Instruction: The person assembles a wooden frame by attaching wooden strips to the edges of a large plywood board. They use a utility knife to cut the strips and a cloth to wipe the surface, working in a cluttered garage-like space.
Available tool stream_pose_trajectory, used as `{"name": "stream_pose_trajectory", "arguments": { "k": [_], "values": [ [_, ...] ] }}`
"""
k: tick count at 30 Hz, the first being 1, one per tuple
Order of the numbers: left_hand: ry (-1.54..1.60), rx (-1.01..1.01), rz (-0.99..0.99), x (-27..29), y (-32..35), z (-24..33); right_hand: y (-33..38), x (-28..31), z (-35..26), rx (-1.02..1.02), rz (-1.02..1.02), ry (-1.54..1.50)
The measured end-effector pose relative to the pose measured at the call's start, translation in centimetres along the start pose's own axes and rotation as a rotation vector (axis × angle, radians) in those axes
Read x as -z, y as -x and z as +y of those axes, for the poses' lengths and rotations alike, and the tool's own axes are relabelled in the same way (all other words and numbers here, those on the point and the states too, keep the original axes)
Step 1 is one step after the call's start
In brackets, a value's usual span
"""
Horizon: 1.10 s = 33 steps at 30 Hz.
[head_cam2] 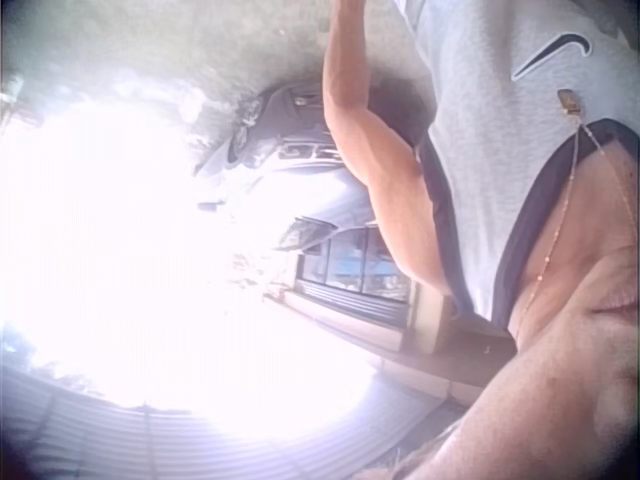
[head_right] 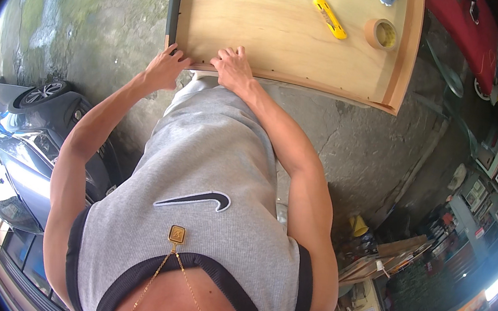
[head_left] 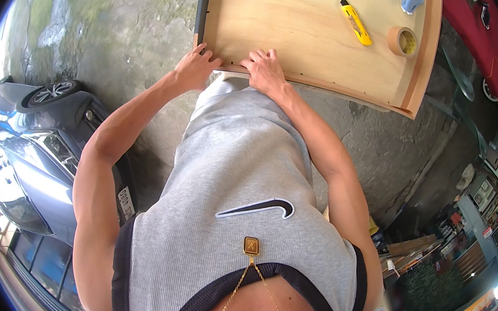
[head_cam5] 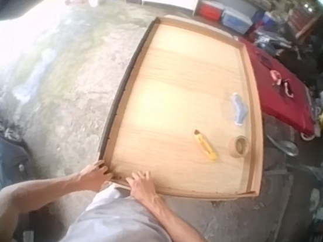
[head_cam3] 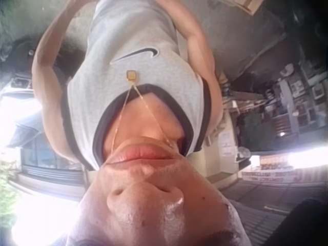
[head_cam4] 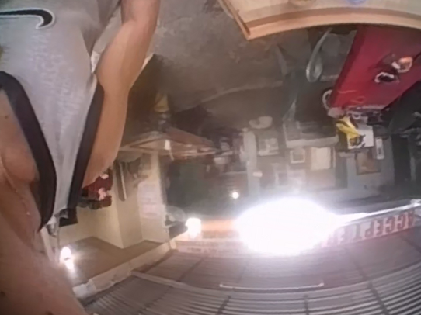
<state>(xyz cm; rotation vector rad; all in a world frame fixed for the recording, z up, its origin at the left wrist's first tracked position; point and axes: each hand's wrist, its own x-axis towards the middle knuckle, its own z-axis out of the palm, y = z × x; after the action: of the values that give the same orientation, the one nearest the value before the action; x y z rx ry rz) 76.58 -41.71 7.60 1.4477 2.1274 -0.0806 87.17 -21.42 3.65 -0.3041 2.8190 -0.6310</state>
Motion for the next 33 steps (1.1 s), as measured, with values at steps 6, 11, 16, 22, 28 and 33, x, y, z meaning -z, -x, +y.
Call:
{"name": "stream_pose_trajectory", "arguments": {
  "k": [6, 11, 16, 22, 28, 33],
  "values": [
    [-0.075, 0.116, -0.076, 2.1, 0.6, 0.6, 0.4, 0.0, 0.1, -0.016, 0.047, -0.017],
    [-0.201, 0.085, 0.02, 1.5, 1.1, -0.1, 1.3, 0.7, 0.4, -0.111, 0.108, 0.033],
    [-0.151, 0.111, 0.078, 3.7, -0.1, 1.4, 6.4, 3.1, 4.6, -0.245, 0.168, 0.002],
    [0.352, 0.022, 0.1, 0.8, -6.7, 6.9, 12.2, 2.4, 10.1, -0.339, 0.113, 0.024],
    [0.189, 0.151, 0.0, 2.7, -10.1, 10.5, 13.5, 4.9, 10.7, -0.252, 0.198, -0.091],
    [0.409, -0.018, 0.166, 3.7, -14.7, 16.3, 21.6, 11.0, 17.4, -0.51, 0.23, 0.057]
  ]
}}
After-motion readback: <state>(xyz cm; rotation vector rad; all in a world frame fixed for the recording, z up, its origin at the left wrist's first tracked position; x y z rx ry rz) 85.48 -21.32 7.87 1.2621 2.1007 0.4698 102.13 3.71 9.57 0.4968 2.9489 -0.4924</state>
